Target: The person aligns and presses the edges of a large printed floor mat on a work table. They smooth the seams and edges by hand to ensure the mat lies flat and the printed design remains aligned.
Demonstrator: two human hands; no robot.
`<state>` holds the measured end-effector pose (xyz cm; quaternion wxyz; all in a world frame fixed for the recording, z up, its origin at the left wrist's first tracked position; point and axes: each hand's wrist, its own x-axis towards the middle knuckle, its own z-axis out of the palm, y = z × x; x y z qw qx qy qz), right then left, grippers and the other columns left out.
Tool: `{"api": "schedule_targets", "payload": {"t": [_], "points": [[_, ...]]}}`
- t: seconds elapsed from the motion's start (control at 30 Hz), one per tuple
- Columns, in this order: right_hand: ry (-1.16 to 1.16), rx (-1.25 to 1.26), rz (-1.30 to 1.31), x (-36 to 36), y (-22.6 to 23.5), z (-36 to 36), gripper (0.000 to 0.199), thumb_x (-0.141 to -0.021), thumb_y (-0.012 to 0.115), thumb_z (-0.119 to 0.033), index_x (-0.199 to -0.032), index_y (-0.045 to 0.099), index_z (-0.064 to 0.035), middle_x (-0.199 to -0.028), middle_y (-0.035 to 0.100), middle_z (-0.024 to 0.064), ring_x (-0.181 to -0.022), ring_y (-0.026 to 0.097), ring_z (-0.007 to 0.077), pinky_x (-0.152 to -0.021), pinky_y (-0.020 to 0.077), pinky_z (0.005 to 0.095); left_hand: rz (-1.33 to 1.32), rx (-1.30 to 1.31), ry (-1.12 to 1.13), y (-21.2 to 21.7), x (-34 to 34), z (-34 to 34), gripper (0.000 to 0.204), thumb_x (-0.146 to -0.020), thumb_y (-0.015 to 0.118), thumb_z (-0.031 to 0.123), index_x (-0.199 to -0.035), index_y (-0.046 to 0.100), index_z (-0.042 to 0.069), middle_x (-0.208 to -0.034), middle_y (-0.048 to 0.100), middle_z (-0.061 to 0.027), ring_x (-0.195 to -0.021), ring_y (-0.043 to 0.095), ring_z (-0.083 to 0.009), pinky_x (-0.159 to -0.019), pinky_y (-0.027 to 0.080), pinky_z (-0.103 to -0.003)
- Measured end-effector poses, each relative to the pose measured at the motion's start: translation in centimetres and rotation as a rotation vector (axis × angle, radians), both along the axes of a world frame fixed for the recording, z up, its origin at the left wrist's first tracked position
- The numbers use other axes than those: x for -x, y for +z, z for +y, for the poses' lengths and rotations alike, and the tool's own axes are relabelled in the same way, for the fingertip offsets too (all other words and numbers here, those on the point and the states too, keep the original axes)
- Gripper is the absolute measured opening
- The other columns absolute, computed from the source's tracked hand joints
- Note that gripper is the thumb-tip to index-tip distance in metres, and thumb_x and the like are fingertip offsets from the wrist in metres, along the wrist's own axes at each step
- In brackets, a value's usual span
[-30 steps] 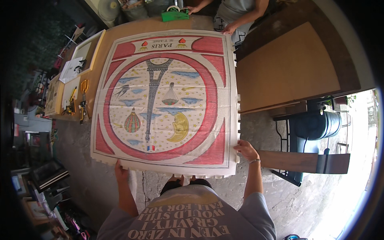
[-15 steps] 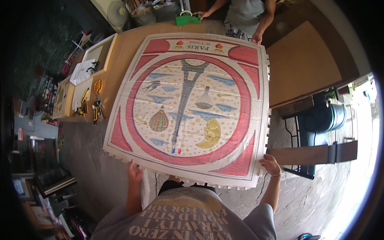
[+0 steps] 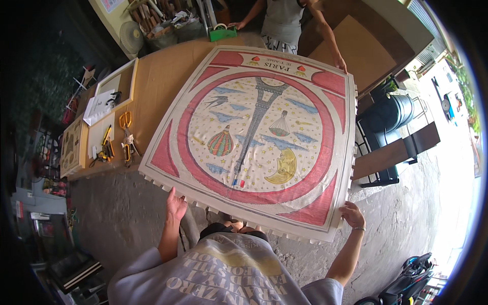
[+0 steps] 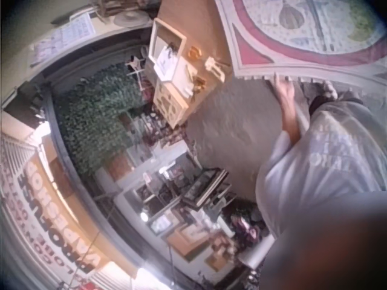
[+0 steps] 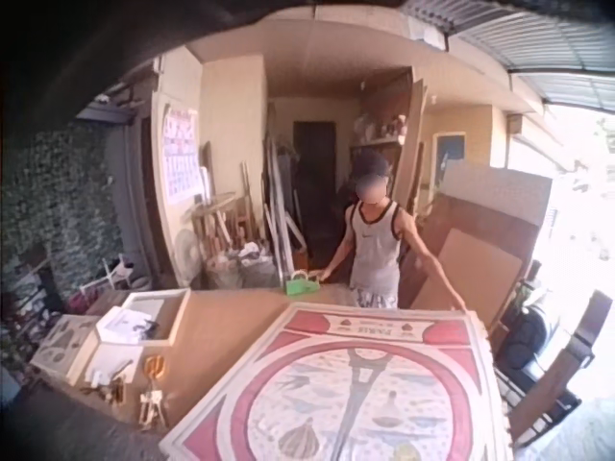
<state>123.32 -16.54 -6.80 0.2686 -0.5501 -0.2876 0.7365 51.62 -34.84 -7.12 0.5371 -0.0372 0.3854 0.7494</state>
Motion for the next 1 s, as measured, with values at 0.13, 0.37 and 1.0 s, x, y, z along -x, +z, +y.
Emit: {"api": "schedule_targets", "payload": {"t": [0.13, 0.37, 1.0], "points": [[-0.044, 0.052, -0.075, 2.9, 2.3, -7.5, 0.039, -0.088, 0.069, -0.003, -0.126, 0.061, 0.0038, -0.116, 0.073, 0.0139, -0.098, 0.072, 0.0254, -0.088, 0.0579, 0.0405, 0.004, -0.069, -0.033, 1.7, 3.6, -1.2, 0.041, -0.102, 0.066, 0.028, -0.137, 0.057, 0.008, -0.134, 0.063, -0.0058, -0.123, 0.058, -0.0247, -0.11, 0.046, -0.045], [-0.488, -0.026, -0.081, 31.7, 18.2, -42.4, 0.035, -0.091, 0.069, -0.009, -0.125, 0.063, 0.0, -0.109, 0.073, 0.0083, -0.09, 0.071, 0.0208, -0.083, 0.0565, 0.0376, -0.112, 0.07, -0.389, 13.9, 28.6, 3.5, 0.048, -0.099, 0.068, 0.039, -0.136, 0.058, 0.008, -0.128, 0.064, -0.0066, -0.119, 0.058, -0.024, -0.105, 0.048, -0.043], [-1.091, -0.035, 0.06, 92.5, 13.9, -25.8, 0.022, -0.096, 0.063, -0.002, -0.118, 0.066, -0.0019, -0.113, 0.072, 0.007, -0.099, 0.069, 0.0211, -0.089, 0.0535, 0.0378, 0.088, 0.257, -0.799, 8.3, 57.4, 53.3, 0.063, -0.087, 0.069, 0.061, -0.112, 0.059, 0.005, -0.099, 0.064, -0.0115, -0.082, 0.051, -0.0223, -0.077, 0.043, -0.037]]}}
